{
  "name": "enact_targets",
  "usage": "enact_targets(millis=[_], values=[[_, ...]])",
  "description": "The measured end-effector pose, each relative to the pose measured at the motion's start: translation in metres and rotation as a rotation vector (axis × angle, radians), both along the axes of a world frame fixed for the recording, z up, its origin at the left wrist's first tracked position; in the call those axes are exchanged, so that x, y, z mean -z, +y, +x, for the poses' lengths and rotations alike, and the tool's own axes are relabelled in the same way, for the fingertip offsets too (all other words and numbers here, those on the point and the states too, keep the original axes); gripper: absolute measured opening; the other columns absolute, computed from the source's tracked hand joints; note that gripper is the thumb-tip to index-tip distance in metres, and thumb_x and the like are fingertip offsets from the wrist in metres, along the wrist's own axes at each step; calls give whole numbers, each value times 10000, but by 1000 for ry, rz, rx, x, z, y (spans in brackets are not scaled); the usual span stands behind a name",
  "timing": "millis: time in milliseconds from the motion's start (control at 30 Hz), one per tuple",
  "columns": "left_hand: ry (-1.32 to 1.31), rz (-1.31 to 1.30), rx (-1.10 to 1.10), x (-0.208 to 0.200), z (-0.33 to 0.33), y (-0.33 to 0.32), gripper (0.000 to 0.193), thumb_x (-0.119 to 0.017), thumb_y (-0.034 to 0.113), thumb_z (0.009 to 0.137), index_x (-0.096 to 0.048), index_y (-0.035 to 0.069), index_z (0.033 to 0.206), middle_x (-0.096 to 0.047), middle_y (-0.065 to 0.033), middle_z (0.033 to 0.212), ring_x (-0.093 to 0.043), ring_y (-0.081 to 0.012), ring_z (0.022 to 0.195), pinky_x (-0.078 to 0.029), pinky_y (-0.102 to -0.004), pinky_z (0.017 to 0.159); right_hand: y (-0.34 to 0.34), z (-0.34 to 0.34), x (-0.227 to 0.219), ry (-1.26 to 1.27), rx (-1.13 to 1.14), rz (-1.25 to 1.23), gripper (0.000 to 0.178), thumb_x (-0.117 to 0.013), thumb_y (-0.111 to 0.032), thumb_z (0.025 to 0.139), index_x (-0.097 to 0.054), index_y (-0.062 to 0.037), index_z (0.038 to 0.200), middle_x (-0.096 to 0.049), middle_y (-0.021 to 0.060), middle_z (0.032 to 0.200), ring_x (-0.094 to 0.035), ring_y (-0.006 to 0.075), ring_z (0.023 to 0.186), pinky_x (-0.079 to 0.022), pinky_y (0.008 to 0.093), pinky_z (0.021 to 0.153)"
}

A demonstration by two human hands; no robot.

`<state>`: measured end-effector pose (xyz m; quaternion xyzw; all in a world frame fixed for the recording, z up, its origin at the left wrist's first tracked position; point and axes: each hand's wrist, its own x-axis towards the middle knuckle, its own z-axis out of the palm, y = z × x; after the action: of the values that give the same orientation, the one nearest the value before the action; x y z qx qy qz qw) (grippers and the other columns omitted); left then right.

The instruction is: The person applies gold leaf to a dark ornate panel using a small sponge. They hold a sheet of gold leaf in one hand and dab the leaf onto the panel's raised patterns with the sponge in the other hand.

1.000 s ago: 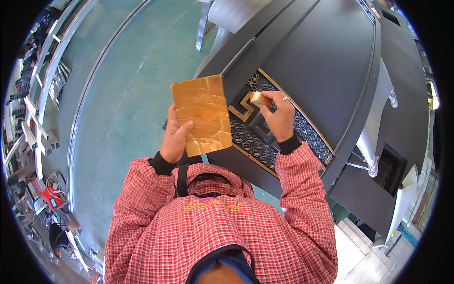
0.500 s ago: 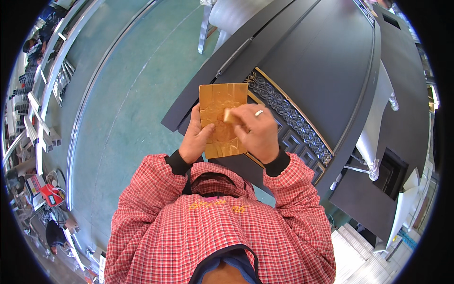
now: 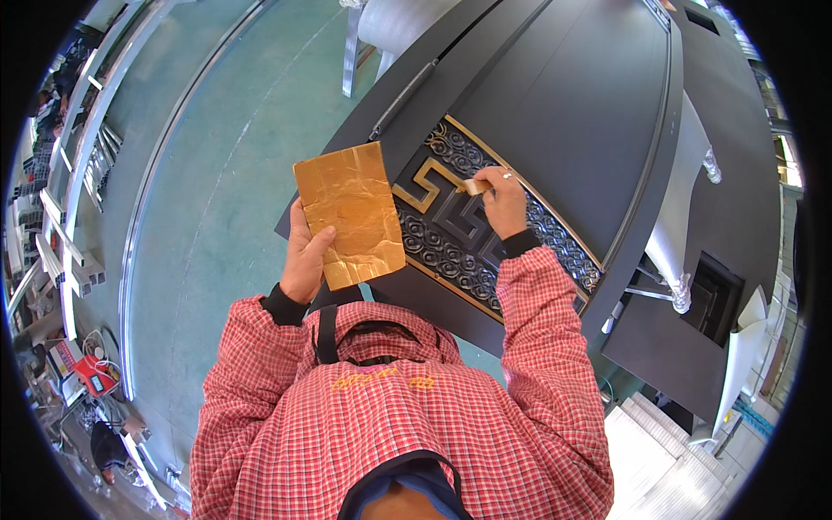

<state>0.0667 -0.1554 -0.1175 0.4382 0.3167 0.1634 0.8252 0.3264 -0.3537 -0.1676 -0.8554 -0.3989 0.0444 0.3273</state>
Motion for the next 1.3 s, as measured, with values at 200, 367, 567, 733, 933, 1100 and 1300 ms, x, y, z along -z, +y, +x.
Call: enact_targets(millis=[200, 367, 567, 733, 933, 1100, 1300], values=[[-28, -6, -11, 5, -3, 3, 613, -397, -71, 893, -172, 82, 1442, -413, -116, 1372, -454, -200, 1244, -381, -346, 1044, 12, -4, 18, 58, -97, -59, 176, -552, 62, 777, -627, -55, 884, -645, 77, 918, -594, 294, 901, -491, 362, 791], [-27, -3, -21, 4, -3, 3, 614, -402, -67, 894, -169, 83, 1443, -418, -111, 1369, -454, -199, 1243, -385, -342, 1039, 10, -32, 14, 37, -193, -26, 87, -612, -15, 770, -625, -76, 829, -638, 49, 856, -591, 274, 882, -495, 365, 746], [-34, -6, -24, 1, -1, 4, 588, -408, -62, 897, -197, 85, 1426, -428, -103, 1357, -462, -188, 1233, -395, -336, 1028, -2, -78, 11, 157, -243, -53, 122, -588, 14, 769, -619, -85, 834, -640, 41, 892, -600, 267, 909, -515, 364, 754], [-30, -11, -32, 0, -1, 4, 568, -414, -57, 902, -217, 91, 1414, -440, -94, 1345, -468, -187, 1226, -404, -338, 1021, 2, -48, 5, 57, -42, 69, 218, -541, 91, 735, -613, -64, 870, -641, 82, 909, -588, 314, 897, -498, 392, 788], [-41, -2, -27, 2, -1, 5, 564, -420, -52, 906, -220, 95, 1412, -444, -97, 1339, -476, -193, 1219, -417, -350, 1013, 7, -20, 21, -1, -72, 16, 209, -546, 82, 734, -620, -60, 867, -639, 89, 893, -583, 316, 879, -487, 396, 781], [-46, -18, -40, 1, -4, 6, 567, -416, -54, 905, -212, 95, 1413, -440, -101, 1341, -476, -198, 1219, -417, -350, 1013, -3, -66, 9, 75, -241, -44, 95, -623, -42, 757, -625, -102, 830, -636, 44, 871, -601, 243, 897, -516, 343, 734], [-20, -4, -39, -6, 1, 3, 572, -408, -60, 900, -206, 89, 1414, -436, -106, 1342, -473, -198, 1221, -417, -351, 1013, -1, -17, 15, -112, -90, 10, 203, -585, 41, 727, -645, -95, 866, -653, 74, 935, -608, 281, 889, -518, 352, 762]])
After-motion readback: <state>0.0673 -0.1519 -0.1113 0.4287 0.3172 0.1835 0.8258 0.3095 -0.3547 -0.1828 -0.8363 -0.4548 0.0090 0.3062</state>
